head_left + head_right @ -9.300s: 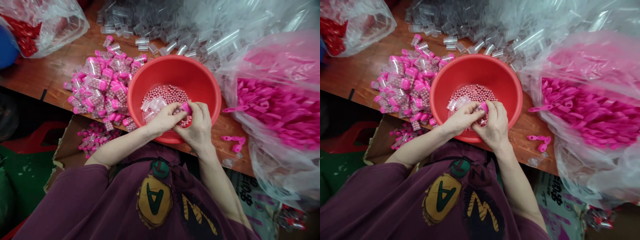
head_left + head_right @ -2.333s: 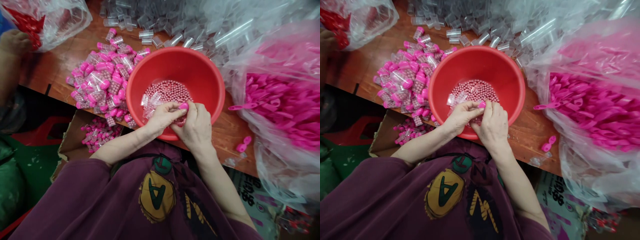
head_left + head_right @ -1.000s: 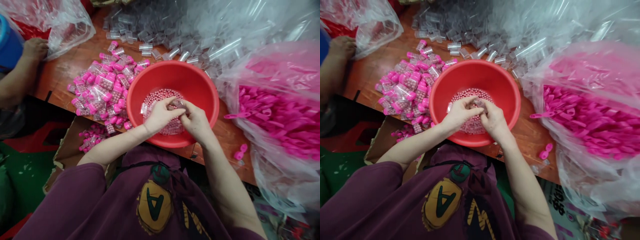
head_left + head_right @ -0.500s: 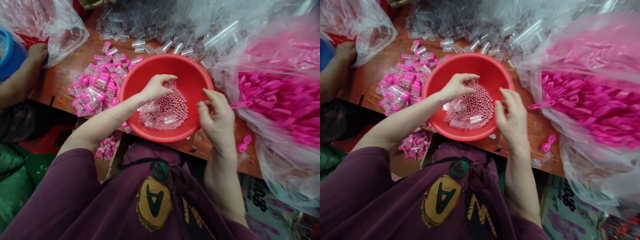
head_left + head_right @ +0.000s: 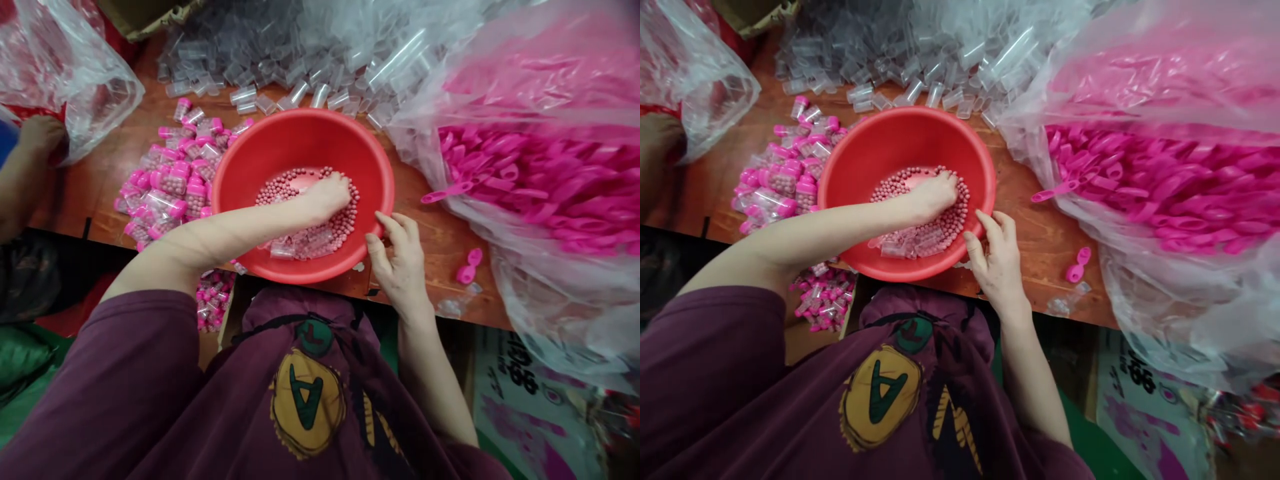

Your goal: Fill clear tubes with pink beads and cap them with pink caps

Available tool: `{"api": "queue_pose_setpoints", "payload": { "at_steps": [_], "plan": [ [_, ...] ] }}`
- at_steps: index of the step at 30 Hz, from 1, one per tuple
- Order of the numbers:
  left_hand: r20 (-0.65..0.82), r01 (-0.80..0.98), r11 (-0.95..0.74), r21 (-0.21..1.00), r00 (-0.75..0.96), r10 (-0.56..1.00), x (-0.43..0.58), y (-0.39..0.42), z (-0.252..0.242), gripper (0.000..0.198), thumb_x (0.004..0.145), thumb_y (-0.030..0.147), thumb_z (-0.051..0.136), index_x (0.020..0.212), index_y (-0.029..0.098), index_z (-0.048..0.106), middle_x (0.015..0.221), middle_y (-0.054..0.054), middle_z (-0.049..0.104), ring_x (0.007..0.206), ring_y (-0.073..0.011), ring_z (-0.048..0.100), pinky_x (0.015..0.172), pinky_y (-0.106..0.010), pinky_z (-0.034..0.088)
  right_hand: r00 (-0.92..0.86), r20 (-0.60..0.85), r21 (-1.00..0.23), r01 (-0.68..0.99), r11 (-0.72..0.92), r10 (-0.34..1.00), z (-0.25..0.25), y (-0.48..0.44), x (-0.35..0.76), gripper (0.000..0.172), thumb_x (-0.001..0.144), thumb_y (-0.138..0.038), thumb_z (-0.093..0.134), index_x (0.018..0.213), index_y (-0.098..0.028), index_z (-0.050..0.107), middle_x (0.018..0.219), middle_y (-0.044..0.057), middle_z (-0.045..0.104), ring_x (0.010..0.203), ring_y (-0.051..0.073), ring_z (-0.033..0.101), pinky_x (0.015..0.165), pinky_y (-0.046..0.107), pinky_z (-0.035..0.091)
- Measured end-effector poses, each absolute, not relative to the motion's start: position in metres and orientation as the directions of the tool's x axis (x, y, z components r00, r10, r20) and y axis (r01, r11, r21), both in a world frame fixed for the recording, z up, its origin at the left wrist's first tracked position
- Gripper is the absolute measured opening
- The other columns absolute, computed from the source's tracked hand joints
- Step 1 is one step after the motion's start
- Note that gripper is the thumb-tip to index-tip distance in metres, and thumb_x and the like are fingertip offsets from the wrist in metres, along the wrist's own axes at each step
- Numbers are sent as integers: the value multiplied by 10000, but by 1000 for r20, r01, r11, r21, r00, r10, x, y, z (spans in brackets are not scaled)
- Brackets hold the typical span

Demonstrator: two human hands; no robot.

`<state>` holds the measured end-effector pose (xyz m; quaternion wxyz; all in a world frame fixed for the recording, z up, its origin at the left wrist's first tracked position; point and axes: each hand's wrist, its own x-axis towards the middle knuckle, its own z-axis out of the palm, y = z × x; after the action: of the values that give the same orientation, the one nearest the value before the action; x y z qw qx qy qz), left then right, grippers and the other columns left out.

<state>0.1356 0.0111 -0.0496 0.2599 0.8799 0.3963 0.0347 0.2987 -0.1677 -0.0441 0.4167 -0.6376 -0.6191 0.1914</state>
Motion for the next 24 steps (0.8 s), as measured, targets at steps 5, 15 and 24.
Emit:
{"api": "queue_pose_setpoints", "payload": {
  "at_steps": [5, 15, 24],
  "plan": [
    [-204, 592, -319, 740, 649, 733, 158, -7, -49, 160, 779, 9, 684, 795, 158, 738, 882, -108, 740, 941, -284, 713, 1041, -449, 540, 330, 169, -885, 465, -4, 929, -58, -167, 327, 527, 1105, -574, 548, 1515, -265, 665, 1306, 140, 763, 992, 271, 774, 920, 511, 690],
    [-326, 17, 411, 912, 640, 696, 132, -27, 12, 301, 753, 77, 866, 1047, 108, 809, 983, -39, 766, 827, -124, 712, 889, -346, 586, 233, 361, -331, 937, -109, 903, -89, -96, 440, 344, 1016, -216, 664, 1333, -214, 797, 1565, 263, 650, 1382, 420, 548, 1122, 672, 414],
    [-403, -250, 674, 695, 641, 653, 84, -60, 28, 247, 907, 67, 763, 1141, 144, 756, 1047, -106, 827, 874, -179, 811, 850, -346, 651, 291, 469, -479, 877, -37, 834, -61, -77, 440, 126, 995, -329, 700, 1107, -273, 691, 1205, 241, 772, 1085, 365, 675, 1001, 579, 463]
  ]
}}
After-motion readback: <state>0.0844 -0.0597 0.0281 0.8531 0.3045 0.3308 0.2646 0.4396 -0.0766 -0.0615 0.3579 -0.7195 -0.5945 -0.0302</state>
